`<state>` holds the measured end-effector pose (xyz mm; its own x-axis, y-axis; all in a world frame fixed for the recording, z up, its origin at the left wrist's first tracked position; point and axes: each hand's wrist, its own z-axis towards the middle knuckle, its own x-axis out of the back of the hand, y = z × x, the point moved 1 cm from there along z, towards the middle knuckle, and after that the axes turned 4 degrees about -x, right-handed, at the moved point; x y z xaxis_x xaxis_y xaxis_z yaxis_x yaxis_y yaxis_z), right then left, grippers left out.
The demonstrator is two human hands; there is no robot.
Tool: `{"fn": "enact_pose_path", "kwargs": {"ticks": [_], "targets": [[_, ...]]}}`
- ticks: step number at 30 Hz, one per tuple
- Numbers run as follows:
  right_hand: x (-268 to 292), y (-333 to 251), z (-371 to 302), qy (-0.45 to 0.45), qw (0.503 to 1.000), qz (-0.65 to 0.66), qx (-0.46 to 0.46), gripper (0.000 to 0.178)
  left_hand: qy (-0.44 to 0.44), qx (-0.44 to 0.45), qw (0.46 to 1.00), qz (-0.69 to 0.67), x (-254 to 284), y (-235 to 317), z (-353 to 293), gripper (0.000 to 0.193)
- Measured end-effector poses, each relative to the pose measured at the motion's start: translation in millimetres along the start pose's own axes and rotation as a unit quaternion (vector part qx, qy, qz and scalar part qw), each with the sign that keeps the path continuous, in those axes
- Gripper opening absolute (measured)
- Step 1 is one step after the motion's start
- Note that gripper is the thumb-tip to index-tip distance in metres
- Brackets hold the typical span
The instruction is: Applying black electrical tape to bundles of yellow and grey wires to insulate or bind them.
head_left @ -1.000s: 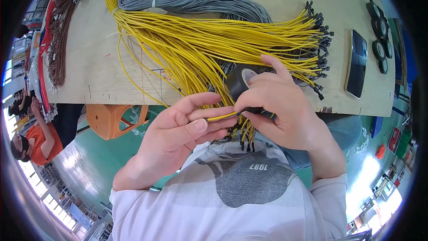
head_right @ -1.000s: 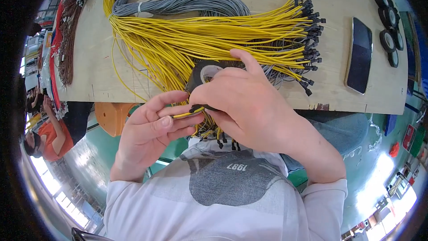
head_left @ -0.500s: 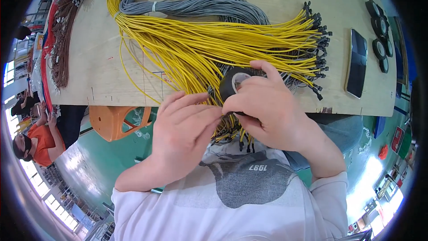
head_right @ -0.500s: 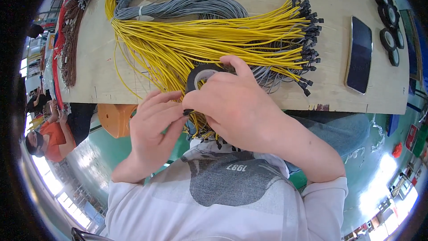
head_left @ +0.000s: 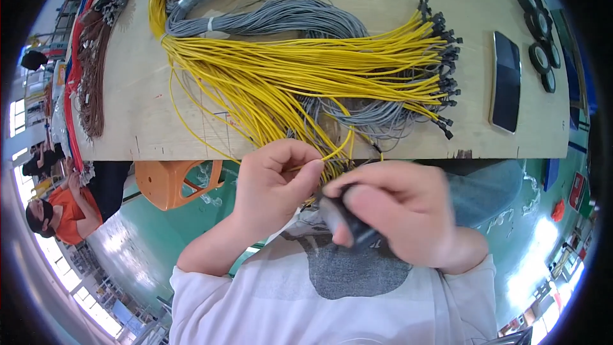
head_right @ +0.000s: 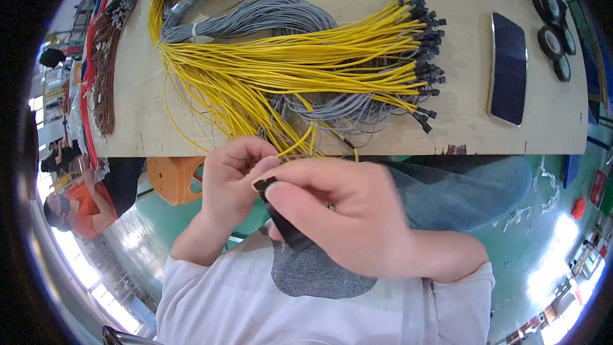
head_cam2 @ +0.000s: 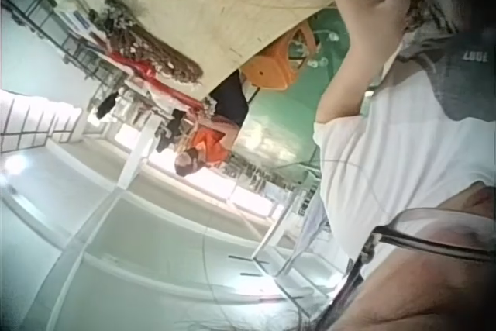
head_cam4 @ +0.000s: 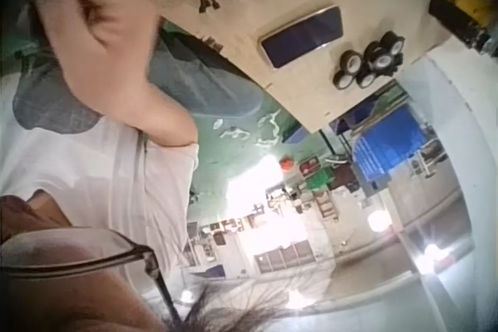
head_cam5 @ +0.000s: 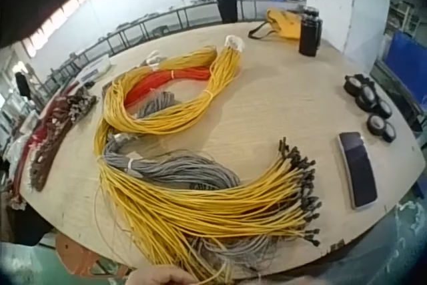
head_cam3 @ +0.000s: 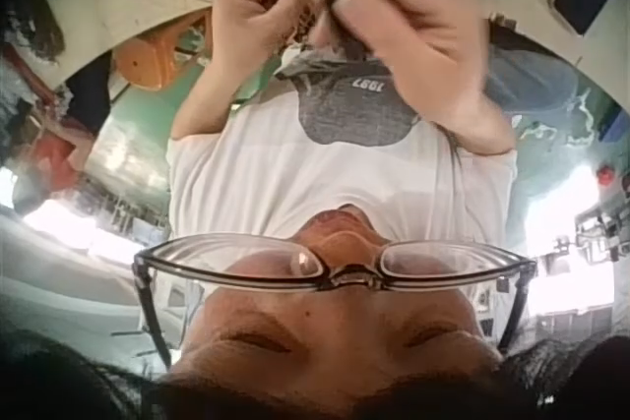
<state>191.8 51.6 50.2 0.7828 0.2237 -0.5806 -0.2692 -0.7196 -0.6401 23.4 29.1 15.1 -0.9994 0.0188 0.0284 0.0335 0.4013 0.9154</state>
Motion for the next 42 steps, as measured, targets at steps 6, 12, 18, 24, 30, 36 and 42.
{"fn": "enact_pose_path", "kwargs": {"ticks": [6,12,18,24,30,36,42], "targets": [[11,44,16,0.108,0.993,-0.037,0.031,0.016,-0.007,0.016,0.998,-0.053,1,-1,-4,0.004],[12,53,23,0.114,0.984,-0.102,0.093,0.018,-0.006,0.024,0.995,-0.092,1,-6,-6,0.005],[9,53,26,0.143,0.978,-0.122,0.090,0.019,-0.008,0.051,0.988,-0.144,1,-5,-5,0.005],[11,55,32,0.139,0.960,-0.190,0.151,0.022,0.002,-0.015,0.995,-0.101,-3,-6,-4,0.007],[26,35,35,0.053,0.948,-0.287,0.126,0.030,0.004,0.024,0.989,-0.145,7,1,0,0.009],[32,27,45,0.040,0.806,-0.495,0.322,0.025,-0.003,0.010,0.996,-0.090,12,5,4,0.011],[30,10,52,0.005,0.660,-0.641,0.392,0.014,-0.023,0.027,0.998,-0.058,13,13,6,0.011]]}}
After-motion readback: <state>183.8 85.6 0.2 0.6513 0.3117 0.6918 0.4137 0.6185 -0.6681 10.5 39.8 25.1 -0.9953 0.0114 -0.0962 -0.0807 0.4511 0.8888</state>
